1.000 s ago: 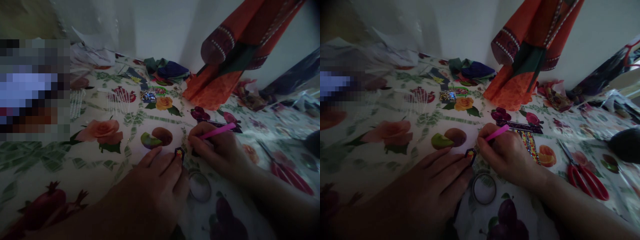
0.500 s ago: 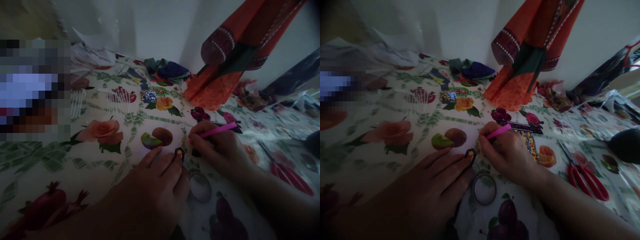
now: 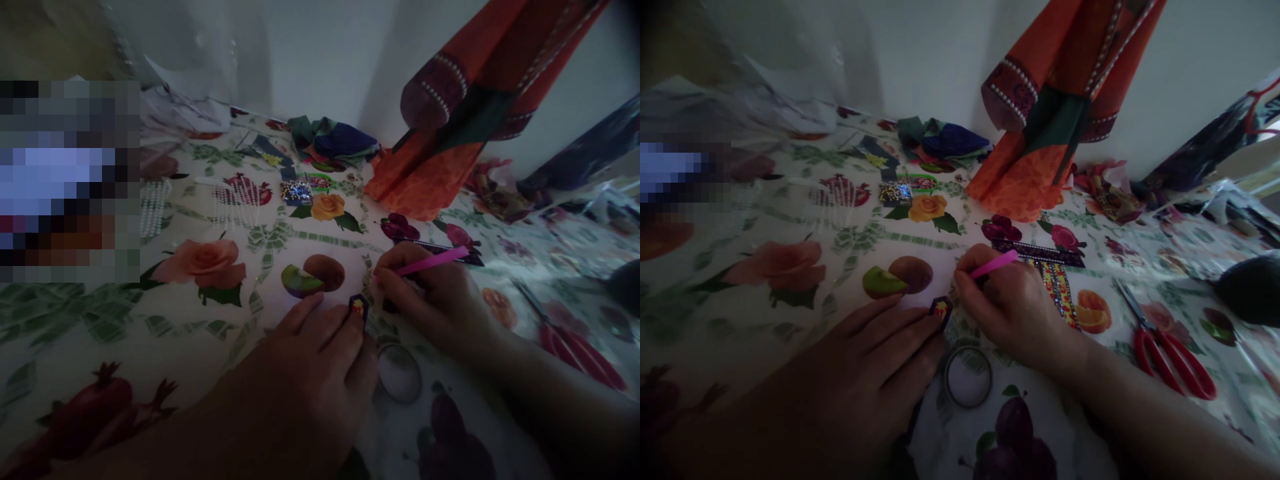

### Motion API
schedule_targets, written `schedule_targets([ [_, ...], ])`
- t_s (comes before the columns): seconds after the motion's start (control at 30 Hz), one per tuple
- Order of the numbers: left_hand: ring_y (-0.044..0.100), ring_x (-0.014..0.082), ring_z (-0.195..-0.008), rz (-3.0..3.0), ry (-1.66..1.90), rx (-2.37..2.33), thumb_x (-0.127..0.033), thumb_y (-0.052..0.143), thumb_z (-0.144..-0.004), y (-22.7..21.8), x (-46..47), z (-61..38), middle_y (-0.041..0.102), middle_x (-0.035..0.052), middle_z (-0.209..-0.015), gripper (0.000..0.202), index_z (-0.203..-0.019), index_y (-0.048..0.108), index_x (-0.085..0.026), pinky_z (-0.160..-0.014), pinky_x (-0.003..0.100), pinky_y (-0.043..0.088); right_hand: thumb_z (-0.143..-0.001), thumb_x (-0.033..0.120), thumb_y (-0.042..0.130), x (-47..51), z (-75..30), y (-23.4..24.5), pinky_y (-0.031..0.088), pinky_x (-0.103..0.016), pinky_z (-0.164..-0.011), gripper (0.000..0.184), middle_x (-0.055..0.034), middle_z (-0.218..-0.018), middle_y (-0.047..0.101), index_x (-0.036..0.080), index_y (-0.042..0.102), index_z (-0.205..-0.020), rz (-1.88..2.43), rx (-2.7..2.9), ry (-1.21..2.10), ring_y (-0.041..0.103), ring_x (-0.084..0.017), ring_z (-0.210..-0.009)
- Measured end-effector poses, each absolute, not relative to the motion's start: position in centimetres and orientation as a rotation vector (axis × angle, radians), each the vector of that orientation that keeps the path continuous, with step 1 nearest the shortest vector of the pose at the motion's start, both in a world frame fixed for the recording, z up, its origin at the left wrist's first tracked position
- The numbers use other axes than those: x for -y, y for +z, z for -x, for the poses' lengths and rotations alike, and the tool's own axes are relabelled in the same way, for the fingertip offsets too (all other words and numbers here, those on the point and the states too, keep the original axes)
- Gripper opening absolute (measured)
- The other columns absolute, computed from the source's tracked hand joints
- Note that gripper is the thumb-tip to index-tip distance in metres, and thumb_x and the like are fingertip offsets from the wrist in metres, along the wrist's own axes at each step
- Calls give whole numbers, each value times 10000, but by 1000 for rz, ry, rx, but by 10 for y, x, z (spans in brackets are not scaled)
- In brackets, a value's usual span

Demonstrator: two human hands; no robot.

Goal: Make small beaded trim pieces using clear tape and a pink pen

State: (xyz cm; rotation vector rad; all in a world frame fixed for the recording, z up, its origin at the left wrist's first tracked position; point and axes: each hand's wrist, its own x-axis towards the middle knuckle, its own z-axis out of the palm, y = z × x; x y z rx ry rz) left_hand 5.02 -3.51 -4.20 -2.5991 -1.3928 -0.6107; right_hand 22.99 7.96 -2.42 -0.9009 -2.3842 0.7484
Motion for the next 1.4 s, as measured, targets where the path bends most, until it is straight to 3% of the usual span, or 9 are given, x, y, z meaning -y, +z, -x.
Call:
schedule_targets([
  [0.43,621,268,-1112,2618,-616,1438,-127,336,-994,-38,37,-52,699,130,-1164,373,-1122,686,-120,-1025,469,458,-968,212,550,-78,-231,-25,421,-252,-546,71,14,-772,593,211,597,-915,951,2320,801,567,-120,-642],
  [0.93,615,276,-1142,2645,-609,1441,-127,294,-1003,-38,38,-51,674,131,-1237,413,-1253,623,-114,-1003,477,480,-960,184,549,-70,-227,-25,447,-263,-594,90,0,-815,606,223,586,-888,813,2365,800,566,-134,-692],
  [1.4,616,271,-1151,2637,-606,1457,-128,294,-1004,-42,37,-51,677,124,-1237,411,-1231,636,-123,-1017,477,479,-944,164,567,-70,-225,-23,428,-253,-588,87,20,-801,595,225,586,-885,821,2384,792,557,-117,-680],
])
